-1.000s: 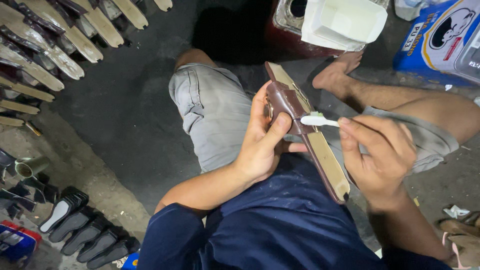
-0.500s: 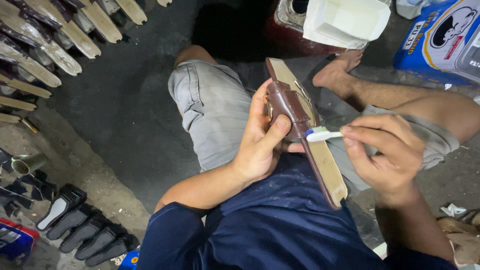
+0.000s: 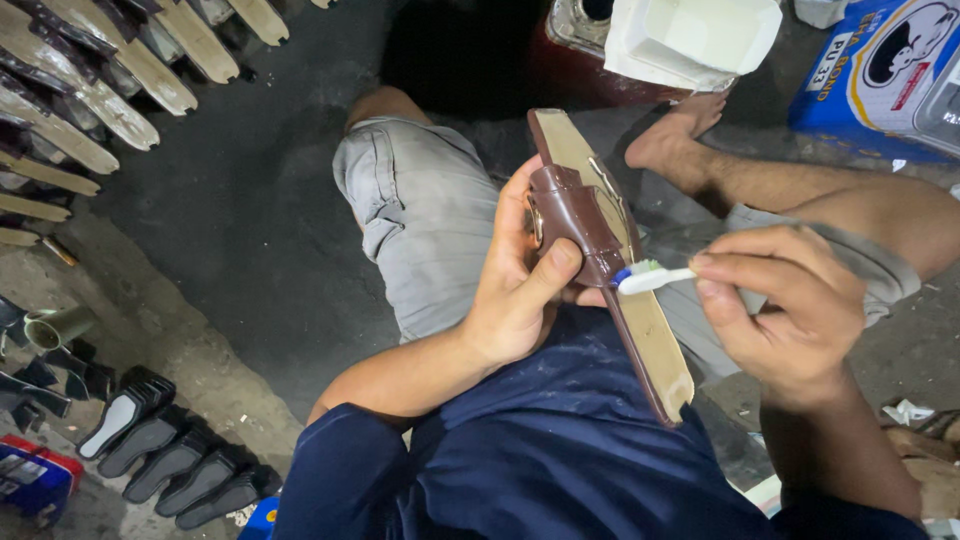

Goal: The person sits on the floor and uses a toothbrush to apply a brown substance to the edges of a shoe part. They repeatedly dip the toothbrush into a container and brush the substance onto the shoe part, then place it on a rack with other similar parts.

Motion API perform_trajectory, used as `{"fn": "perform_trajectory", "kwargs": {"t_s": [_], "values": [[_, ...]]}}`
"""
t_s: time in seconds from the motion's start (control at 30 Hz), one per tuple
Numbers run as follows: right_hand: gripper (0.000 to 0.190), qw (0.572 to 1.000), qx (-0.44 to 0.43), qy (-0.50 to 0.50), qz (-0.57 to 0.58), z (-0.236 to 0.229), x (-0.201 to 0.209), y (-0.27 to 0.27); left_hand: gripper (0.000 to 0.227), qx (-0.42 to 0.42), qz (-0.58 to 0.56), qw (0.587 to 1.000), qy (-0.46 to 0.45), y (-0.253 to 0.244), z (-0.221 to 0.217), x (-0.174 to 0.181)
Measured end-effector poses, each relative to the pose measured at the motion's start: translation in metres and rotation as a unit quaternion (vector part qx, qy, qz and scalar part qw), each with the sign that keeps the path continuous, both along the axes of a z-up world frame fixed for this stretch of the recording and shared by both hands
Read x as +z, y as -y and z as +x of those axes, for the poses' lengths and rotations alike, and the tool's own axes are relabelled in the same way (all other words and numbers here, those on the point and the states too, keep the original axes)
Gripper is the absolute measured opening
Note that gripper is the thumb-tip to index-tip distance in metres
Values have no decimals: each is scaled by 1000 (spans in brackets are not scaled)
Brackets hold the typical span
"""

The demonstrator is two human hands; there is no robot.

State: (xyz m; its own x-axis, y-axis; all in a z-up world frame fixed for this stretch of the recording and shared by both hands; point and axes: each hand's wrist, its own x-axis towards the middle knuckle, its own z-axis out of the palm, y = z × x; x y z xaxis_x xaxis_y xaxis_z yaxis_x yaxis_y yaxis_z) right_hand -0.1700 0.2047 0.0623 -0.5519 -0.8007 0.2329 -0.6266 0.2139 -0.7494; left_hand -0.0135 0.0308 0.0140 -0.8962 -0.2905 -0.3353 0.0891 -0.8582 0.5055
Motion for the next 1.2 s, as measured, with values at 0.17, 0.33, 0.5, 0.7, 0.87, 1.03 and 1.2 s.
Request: {"fn": "perform_trajectory", "kwargs": {"t_s": [0.17, 0.33, 0.5, 0.7, 0.87, 1.03, 1.2], "values": [[14, 1000, 19, 0, 1, -2, -1, -4, 86, -4, 4, 1000, 3, -1, -2, -4], [5, 987, -113, 63, 93, -12, 4, -2, 79, 16, 62, 998, -6, 8, -6, -21], [11, 977, -88, -165, 103, -82, -39, 25, 77, -44, 97, 994, 37, 23, -5, -39], [10, 903, -85, -347, 239, -124, -85, 63, 79, -62, 15, 993, 99, 20, -2, -53], [10, 903, -90, -348, 236, -125, -77, 58, 81, -48, 37, 995, 73, 22, -4, -56], [14, 912, -100, -258, 303, -102, -49, 13, 80, -35, 21, 996, 84, 29, -8, -62], [17, 967, -114, 162, 159, -36, -32, -5, 82, 14, -35, 999, 30, 20, -13, -61]]}}
